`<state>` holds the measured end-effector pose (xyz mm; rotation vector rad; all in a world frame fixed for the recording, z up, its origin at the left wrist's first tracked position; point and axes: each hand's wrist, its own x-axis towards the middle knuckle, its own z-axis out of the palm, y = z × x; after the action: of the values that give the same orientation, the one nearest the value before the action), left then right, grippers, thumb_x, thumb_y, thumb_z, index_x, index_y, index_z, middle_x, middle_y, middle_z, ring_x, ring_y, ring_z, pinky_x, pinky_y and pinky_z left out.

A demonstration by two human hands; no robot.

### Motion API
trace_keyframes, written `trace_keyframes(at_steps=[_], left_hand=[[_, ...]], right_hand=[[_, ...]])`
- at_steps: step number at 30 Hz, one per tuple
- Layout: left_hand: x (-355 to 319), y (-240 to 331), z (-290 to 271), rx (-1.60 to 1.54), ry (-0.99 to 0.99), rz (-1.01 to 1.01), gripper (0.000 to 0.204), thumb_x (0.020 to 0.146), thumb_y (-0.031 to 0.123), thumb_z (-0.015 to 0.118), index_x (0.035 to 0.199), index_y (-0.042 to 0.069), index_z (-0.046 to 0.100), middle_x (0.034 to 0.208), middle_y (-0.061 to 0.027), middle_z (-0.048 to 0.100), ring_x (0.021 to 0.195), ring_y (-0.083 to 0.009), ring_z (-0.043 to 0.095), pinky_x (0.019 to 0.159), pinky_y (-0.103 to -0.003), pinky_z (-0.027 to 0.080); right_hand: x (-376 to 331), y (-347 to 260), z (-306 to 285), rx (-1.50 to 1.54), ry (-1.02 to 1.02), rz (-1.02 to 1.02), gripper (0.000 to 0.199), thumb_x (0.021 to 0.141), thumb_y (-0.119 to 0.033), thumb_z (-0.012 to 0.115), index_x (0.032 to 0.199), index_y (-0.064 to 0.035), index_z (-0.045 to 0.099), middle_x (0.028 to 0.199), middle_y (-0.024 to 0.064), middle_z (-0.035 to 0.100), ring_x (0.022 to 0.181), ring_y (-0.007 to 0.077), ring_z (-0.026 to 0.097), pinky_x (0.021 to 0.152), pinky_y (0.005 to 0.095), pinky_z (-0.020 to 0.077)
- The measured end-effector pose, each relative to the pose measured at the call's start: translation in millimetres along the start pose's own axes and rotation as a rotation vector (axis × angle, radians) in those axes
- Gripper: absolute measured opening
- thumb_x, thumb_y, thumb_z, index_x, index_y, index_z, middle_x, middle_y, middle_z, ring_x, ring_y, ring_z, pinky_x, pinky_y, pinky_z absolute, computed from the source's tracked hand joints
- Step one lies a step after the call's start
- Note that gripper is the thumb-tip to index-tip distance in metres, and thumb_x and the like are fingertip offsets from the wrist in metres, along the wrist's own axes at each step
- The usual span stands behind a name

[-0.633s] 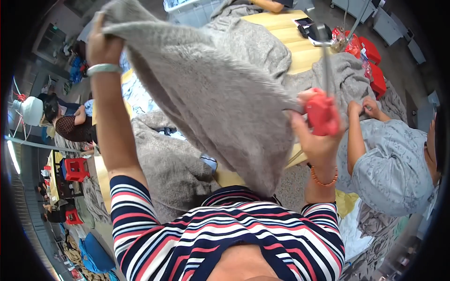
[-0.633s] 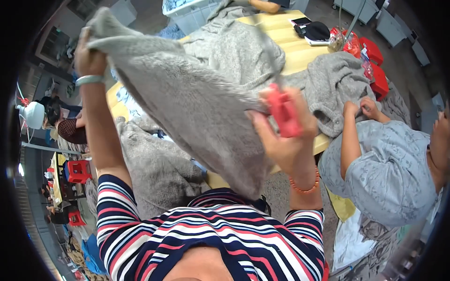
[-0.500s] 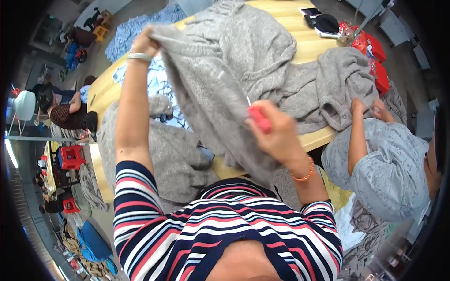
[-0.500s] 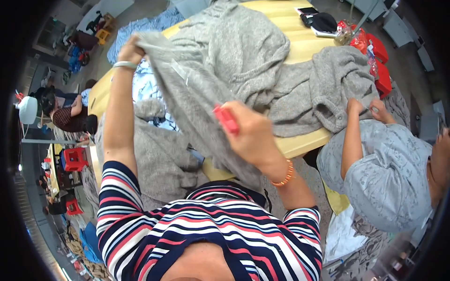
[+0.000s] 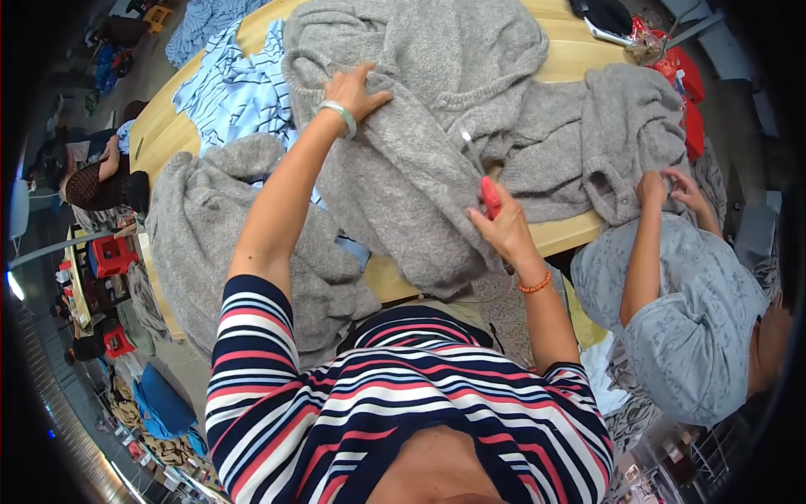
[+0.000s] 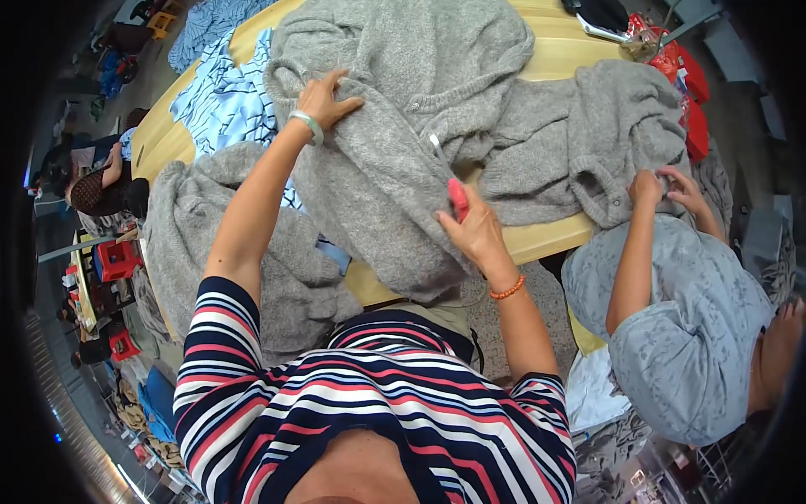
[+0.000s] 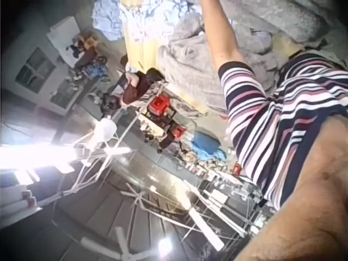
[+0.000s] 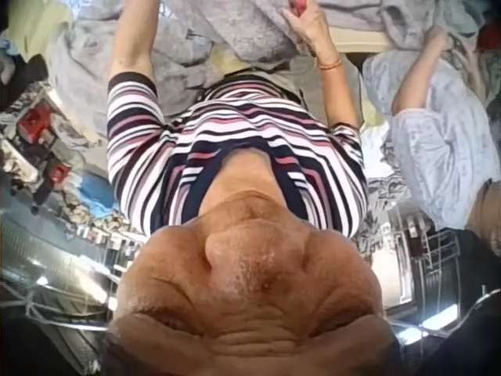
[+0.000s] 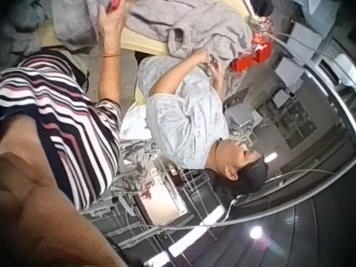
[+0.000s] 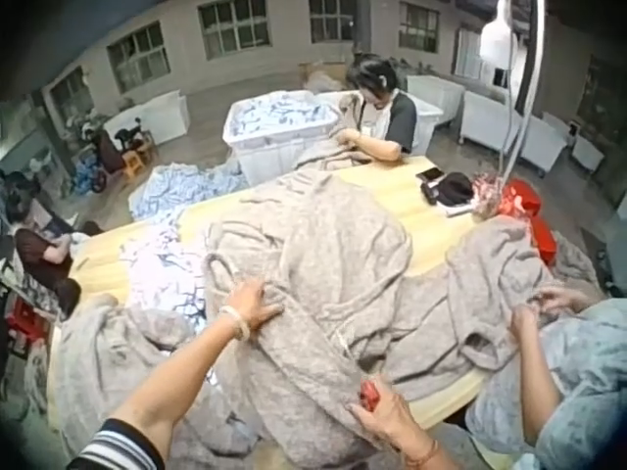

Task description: Cutting loose threads from grey fabric garments using scissors.

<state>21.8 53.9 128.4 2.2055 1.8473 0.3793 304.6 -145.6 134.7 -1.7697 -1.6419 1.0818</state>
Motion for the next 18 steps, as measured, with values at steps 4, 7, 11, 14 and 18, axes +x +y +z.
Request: trace_keyframes(at_steps=[4,7,11,14,18], left_hand=[[4,-39,-14,-0.301,-0.165,0.009,0.023,0.08,0.021,0.065,0.095,0.005,0.069,0.077,-0.0115,0.068,0.066,-0.0202,0.062,0.065,-0.031,0.049],[-14,-46,-38,-0.29,0.107,-0.023,0.023,0.08,0.018,0.066,0.098,0.004,0.068,0.08,-0.0103,0.068,0.069,-0.0198,0.064,0.066,-0.032,0.05],[-62,-11,-18,-0.037,0.539,0.176,0.032,0.076,0.015,0.071,0.106,0.008,0.064,0.102,-0.0119,0.065,0.099,-0.0306,0.06,0.089,-0.04,0.044],[-103,30,-5,-0.195,0.385,0.306,0.033,0.076,0.015,0.07,0.107,0.008,0.063,0.11,-0.0123,0.063,0.106,-0.0306,0.056,0.091,-0.041,0.041],[-123,11,5,-0.143,0.212,0.286,0.024,0.074,0.01,0.068,0.098,0.007,0.063,0.097,-0.0104,0.062,0.097,-0.0309,0.055,0.083,-0.041,0.042]], right_hand=[[-35,-34,2,-0.056,-0.066,-0.027,0.037,0.081,-0.019,0.069,0.113,-0.0078,0.054,0.09,0.021,0.064,0.085,0.0405,0.062,0.071,0.0425,0.0495],[-50,-45,-1,-0.108,-0.169,-0.133,0.034,0.081,-0.016,0.068,0.111,-0.0091,0.054,0.088,0.0207,0.064,0.084,0.0405,0.062,0.07,0.0447,0.0491],[-55,-42,18,-0.179,-0.215,-0.171,0.032,0.081,-0.014,0.067,0.109,-0.0093,0.054,0.092,0.018,0.063,0.084,0.0403,0.061,0.069,0.0459,0.0491],[-55,-49,23,-0.156,-0.255,-0.173,0.031,0.081,-0.015,0.067,0.109,-0.0093,0.054,0.096,0.0161,0.062,0.086,0.0395,0.061,0.071,0.0451,0.0495],[-64,-46,25,-0.157,-0.409,-0.14,0.031,0.082,-0.015,0.067,0.11,-0.0074,0.055,0.099,0.0167,0.063,0.089,0.0385,0.061,0.074,0.0423,0.0504]])
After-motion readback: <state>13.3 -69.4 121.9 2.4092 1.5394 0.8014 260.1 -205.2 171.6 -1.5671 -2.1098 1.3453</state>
